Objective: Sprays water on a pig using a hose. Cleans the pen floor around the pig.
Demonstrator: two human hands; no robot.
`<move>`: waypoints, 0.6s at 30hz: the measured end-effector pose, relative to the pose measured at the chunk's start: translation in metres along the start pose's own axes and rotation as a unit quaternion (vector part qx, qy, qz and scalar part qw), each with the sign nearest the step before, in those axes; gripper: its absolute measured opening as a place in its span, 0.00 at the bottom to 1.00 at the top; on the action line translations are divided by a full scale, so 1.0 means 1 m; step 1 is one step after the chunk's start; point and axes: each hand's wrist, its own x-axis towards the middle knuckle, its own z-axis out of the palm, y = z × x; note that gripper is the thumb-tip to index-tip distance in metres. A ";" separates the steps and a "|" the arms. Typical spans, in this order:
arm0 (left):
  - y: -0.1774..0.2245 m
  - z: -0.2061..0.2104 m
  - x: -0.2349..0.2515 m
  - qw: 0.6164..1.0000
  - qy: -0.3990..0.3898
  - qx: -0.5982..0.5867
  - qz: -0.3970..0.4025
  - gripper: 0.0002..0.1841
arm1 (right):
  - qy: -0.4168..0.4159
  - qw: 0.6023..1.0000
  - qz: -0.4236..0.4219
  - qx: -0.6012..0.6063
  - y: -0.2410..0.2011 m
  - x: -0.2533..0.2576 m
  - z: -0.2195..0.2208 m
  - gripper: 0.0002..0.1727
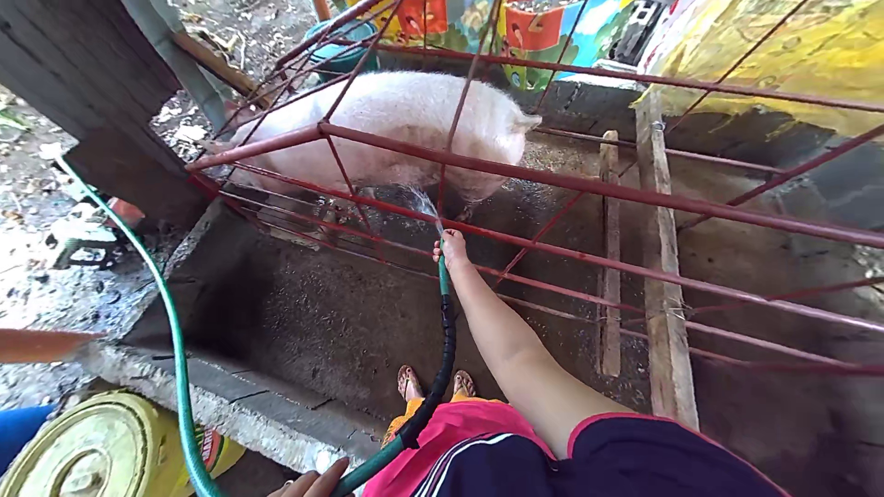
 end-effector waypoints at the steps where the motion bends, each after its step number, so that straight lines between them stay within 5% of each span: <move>1: 0.001 0.001 0.005 1.000 -0.006 0.001 0.012 0.16 | 0.020 1.000 -0.007 0.013 -0.002 0.001 -0.019 0.16; 8: 0.017 -0.002 0.045 0.994 -0.039 0.012 0.103 0.17 | 0.093 0.993 -0.015 0.076 -0.024 0.001 -0.113 0.16; 18: 0.036 -0.008 0.060 0.985 -0.035 0.036 0.166 0.17 | 0.091 0.991 -0.009 0.098 -0.036 -0.007 -0.151 0.15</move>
